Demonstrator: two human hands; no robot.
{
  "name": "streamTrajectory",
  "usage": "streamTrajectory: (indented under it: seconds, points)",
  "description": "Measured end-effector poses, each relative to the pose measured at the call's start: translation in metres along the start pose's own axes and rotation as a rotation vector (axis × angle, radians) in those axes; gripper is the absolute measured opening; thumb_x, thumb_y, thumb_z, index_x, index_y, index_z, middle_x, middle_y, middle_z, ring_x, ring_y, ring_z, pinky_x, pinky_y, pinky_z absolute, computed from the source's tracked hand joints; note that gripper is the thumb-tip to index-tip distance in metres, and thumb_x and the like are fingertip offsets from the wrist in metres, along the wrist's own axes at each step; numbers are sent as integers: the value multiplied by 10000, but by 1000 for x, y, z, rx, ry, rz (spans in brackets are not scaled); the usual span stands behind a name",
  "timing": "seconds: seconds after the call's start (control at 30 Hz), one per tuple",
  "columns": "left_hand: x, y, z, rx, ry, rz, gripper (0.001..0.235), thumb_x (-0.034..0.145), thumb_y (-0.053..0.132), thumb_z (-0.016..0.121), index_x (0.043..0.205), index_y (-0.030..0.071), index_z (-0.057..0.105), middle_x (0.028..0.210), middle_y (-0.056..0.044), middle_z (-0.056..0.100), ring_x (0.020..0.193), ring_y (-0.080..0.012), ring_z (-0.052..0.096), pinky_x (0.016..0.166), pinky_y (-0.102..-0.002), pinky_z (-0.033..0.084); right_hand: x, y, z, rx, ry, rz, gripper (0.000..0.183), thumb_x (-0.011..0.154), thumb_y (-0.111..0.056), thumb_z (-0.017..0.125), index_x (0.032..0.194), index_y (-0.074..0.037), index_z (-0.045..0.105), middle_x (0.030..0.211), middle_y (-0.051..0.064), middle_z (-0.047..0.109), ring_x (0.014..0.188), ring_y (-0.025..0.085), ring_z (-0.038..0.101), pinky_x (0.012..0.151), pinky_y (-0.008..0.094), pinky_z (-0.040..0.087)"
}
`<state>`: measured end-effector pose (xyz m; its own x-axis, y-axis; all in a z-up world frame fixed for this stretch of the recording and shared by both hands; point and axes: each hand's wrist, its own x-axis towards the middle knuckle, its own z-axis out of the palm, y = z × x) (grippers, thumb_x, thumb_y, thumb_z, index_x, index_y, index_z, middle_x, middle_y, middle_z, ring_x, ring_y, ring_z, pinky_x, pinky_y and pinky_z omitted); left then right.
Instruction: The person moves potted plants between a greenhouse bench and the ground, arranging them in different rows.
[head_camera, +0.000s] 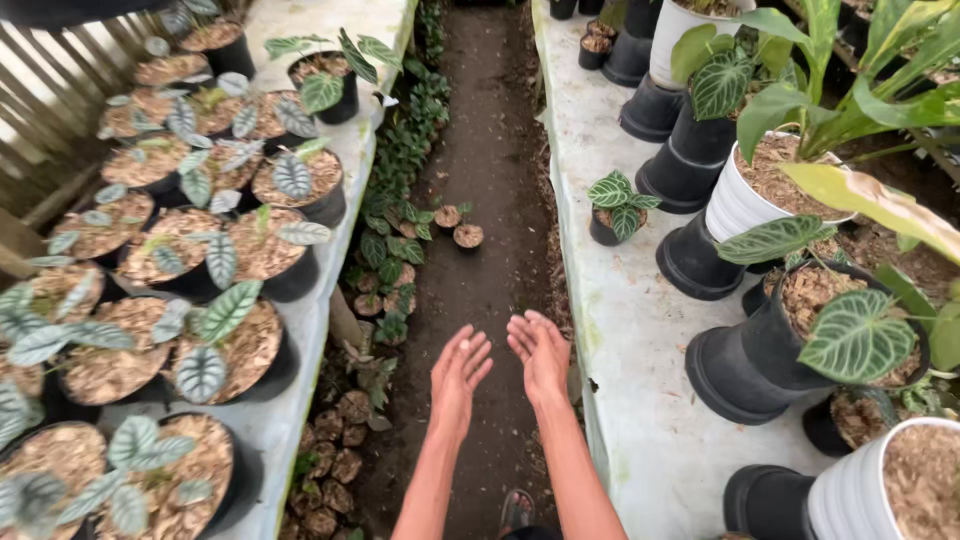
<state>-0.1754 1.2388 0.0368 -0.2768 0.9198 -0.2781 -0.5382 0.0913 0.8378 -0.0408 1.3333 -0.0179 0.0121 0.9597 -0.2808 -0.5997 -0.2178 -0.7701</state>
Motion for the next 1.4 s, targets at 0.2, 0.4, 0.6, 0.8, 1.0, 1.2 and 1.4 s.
streamTrajectory:
  seconds: [0.2, 0.4, 0.6, 0.8, 1.0, 1.2, 1.4]
  points:
    - [119, 7, 2, -7, 132, 82, 536, 1038, 296, 474, 1495, 18, 457, 1470, -193, 559, 1371, -307, 556, 1101, -444, 490, 115, -45, -18, 22, 106, -16, 326, 1022, -149, 521, 1288, 32, 577, 1188, 209, 711, 1067, 280, 712, 919, 393, 584]
    - [248, 11, 2, 19, 260, 137, 503, 1053, 285, 462, 1475, 14, 490, 1437, -195, 589, 1347, -308, 577, 1074, -441, 473, 241, -30, -3, 11, 163, 4, 318, 1026, -152, 507, 1287, 13, 585, 1192, 209, 710, 1070, 283, 702, 905, 388, 580]
    - [396, 59, 11, 38, 234, 106, 493, 1043, 271, 479, 1468, 22, 483, 1414, -180, 591, 1327, -305, 584, 1070, -452, 485, 378, -25, 62, 50, 154, 10, 302, 1031, -161, 507, 1275, -4, 593, 1196, 203, 711, 1077, 285, 704, 902, 391, 575]
    - [526, 116, 19, -6, 226, 208, 481, 1056, 243, 497, 1459, -18, 486, 1396, -205, 614, 1322, -324, 599, 1089, -442, 502, 480, -36, 113, 55, 171, 13, 277, 1014, -123, 527, 1260, -18, 600, 1183, 190, 717, 1060, 267, 705, 912, 389, 579]
    - [623, 129, 28, 52, 370, 237, 452, 1034, 202, 519, 1446, 18, 494, 1402, -164, 590, 1293, -263, 602, 1056, -409, 505, 610, -52, 134, 38, 173, 28, 272, 996, -54, 547, 1261, -17, 593, 1149, 171, 717, 1027, 253, 704, 882, 375, 580]
    - [734, 108, 33, -6, 502, 270, 447, 995, 60, 615, 1434, -5, 561, 1214, -222, 642, 1093, -255, 671, 984, -396, 581, 745, -67, 154, 15, 107, 71, 284, 990, -27, 545, 1272, -15, 572, 1153, 175, 712, 1030, 259, 706, 868, 376, 586]
    - [798, 112, 49, -69, 546, 294, 432, 992, 32, 595, 1422, -8, 574, 1232, -198, 699, 1154, -258, 691, 1020, -377, 563, 830, -82, 173, -43, 113, 107, 278, 1005, -37, 545, 1281, -16, 562, 1165, 165, 705, 1037, 248, 701, 886, 377, 585]
